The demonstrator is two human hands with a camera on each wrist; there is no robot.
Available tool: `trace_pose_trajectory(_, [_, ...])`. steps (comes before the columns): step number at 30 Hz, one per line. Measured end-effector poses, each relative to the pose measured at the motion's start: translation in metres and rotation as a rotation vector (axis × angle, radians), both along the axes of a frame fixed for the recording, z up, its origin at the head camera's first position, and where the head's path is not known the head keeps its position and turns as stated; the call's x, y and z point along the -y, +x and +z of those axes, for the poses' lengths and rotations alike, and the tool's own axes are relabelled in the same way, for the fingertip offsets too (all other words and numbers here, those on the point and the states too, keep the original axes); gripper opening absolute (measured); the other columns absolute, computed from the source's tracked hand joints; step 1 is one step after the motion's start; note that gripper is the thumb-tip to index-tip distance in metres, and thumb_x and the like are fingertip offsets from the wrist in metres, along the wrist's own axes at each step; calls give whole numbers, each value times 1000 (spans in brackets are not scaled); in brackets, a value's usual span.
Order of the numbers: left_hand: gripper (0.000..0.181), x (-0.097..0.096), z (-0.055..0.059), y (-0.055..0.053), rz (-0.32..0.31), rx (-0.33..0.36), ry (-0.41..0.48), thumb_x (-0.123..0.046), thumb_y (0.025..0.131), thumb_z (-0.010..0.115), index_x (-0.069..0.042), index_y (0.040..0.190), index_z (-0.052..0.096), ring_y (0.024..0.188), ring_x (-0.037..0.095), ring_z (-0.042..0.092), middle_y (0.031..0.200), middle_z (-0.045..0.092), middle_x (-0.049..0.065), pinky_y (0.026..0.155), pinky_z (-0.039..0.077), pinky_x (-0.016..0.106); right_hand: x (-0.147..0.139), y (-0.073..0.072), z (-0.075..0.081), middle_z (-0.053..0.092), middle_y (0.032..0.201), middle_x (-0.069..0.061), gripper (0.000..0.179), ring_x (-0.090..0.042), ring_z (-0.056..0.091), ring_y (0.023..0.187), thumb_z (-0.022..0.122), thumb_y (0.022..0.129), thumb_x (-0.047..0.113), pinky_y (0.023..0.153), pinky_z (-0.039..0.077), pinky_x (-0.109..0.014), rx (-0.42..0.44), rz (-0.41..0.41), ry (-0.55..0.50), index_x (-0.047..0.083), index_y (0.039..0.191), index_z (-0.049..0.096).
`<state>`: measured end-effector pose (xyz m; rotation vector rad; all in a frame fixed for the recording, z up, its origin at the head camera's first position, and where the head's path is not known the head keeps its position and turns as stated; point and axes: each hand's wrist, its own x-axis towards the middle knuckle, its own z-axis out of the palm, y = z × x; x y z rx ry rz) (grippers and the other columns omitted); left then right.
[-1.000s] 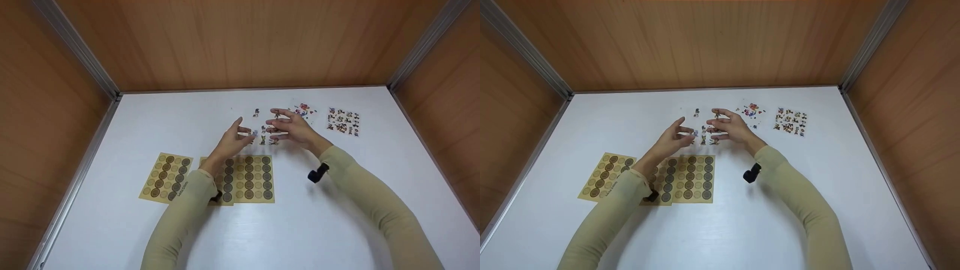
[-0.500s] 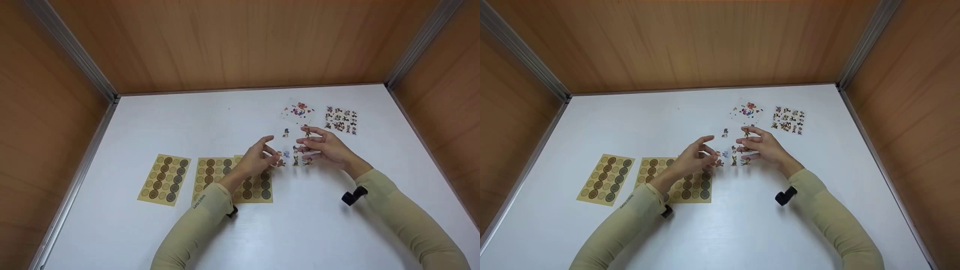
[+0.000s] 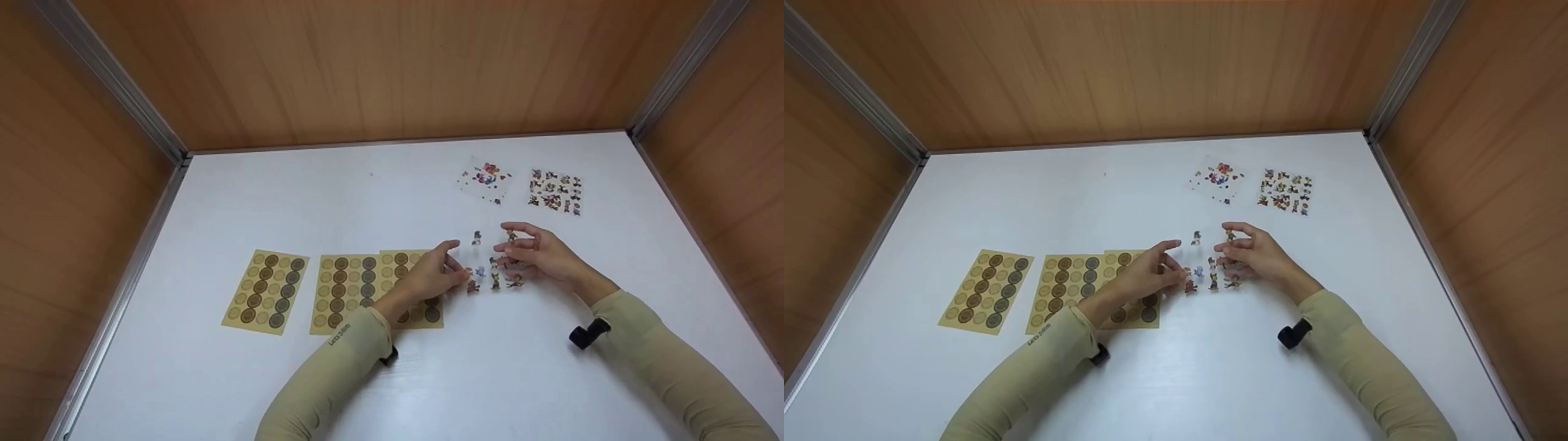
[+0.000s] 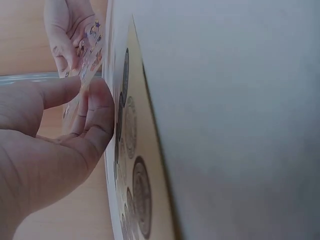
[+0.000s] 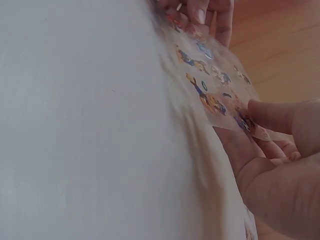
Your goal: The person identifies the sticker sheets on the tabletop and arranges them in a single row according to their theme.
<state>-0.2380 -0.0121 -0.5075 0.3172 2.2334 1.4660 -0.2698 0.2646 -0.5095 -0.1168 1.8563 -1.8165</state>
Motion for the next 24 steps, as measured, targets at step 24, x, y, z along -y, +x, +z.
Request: trace_pose_trajectory(24, [79, -9, -2, 1, 51, 93, -39, -8, 90, 77, -8, 157, 35, 83, 14, 66, 101, 68, -2, 73, 57, 28, -4, 8, -1, 55, 132, -25, 82, -24, 70, 98, 65, 98, 3, 80, 62, -43, -83, 19, 214, 13, 163, 17])
